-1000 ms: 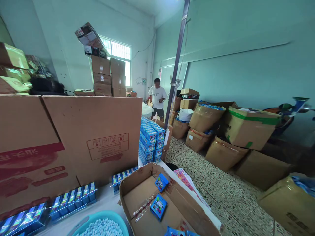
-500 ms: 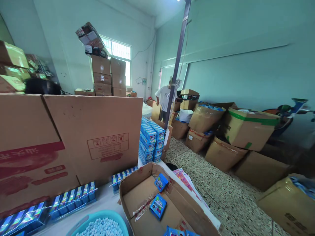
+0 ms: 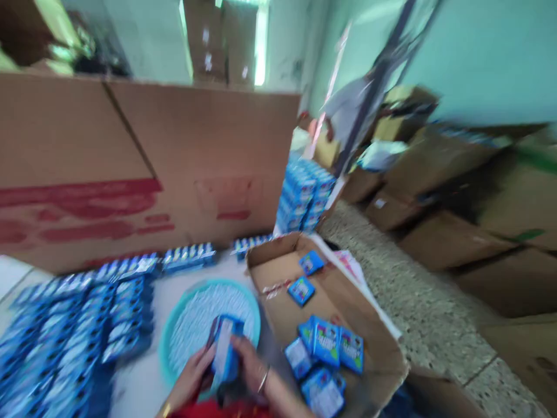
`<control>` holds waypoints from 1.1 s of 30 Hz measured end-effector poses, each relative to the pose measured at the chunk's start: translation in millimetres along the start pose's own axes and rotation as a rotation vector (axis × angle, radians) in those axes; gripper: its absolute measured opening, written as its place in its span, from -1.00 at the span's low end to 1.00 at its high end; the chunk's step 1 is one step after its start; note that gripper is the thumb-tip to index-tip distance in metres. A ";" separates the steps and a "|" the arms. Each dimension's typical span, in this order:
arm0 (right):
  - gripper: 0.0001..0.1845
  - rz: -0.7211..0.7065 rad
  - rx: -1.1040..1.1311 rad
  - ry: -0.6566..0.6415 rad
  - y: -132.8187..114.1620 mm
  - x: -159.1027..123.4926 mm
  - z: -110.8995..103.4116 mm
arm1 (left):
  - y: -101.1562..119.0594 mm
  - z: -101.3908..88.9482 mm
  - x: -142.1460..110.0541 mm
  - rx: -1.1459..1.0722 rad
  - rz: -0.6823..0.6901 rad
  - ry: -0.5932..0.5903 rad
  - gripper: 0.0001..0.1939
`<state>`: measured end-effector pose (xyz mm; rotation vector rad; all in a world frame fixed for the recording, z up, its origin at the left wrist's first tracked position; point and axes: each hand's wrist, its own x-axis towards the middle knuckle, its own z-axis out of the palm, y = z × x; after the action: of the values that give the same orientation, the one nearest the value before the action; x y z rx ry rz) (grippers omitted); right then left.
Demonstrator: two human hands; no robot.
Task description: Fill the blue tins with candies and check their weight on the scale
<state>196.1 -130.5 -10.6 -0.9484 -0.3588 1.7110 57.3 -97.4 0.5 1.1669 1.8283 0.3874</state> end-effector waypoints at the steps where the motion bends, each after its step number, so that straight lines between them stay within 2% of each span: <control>1: -0.35 0.030 0.057 0.039 6.3 -2.3 -6.2 | -10.4 -3.2 -3.9 0.036 0.044 -0.173 -0.51; 2: -0.33 0.052 0.091 0.064 11.9 -2.4 -14.0 | -19.8 -7.8 -5.1 0.042 0.159 -0.279 -0.50; 3: -0.32 0.061 0.109 0.103 16.9 -0.8 -23.0 | -28.2 -14.1 -3.9 0.053 0.268 -0.285 -0.51; 5: -0.34 0.063 0.122 0.196 24.2 3.9 -42.5 | -41.1 -32.3 1.4 0.141 0.341 -0.224 -0.55; 7: -0.36 0.057 0.093 0.263 28.2 6.3 -60.5 | -48.3 -55.6 4.8 0.284 0.342 -0.192 -0.62; 10: -0.37 0.031 0.008 0.304 32.5 6.5 -78.7 | -50.7 -87.0 3.2 0.557 0.333 -0.280 -0.71; 13: -0.37 0.009 -0.073 0.298 39.0 11.2 -86.4 | -48.9 -95.5 0.3 0.889 0.246 -0.392 -0.78; 15: -0.35 0.016 -0.090 0.294 43.9 17.8 -88.3 | -48.6 -84.0 1.8 1.019 0.167 -0.417 -0.80; 18: -0.32 0.027 -0.087 0.287 48.9 27.9 -90.2 | -51.8 -49.7 12.8 1.042 0.123 -0.378 -0.79; 22: -0.35 -0.010 -0.168 0.247 49.1 33.5 -93.8 | -60.0 -2.3 41.8 1.001 0.143 -0.287 -0.74; 27: -0.36 -0.027 -0.338 0.184 49.1 33.0 -97.9 | -65.5 41.7 82.2 0.902 0.186 -0.181 -0.73; 30: -0.30 -0.040 -0.346 0.186 50.6 33.7 -99.4 | -67.0 57.7 99.2 0.826 0.234 -0.141 -0.71; 33: -0.34 0.048 -0.199 0.194 49.8 34.6 -97.7 | -72.1 55.8 107.0 0.757 0.299 -0.139 -0.68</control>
<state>232.4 -138.3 -119.5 -1.2672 -0.3855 1.6305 47.2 -54.6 -133.1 1.9346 1.7172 -0.2557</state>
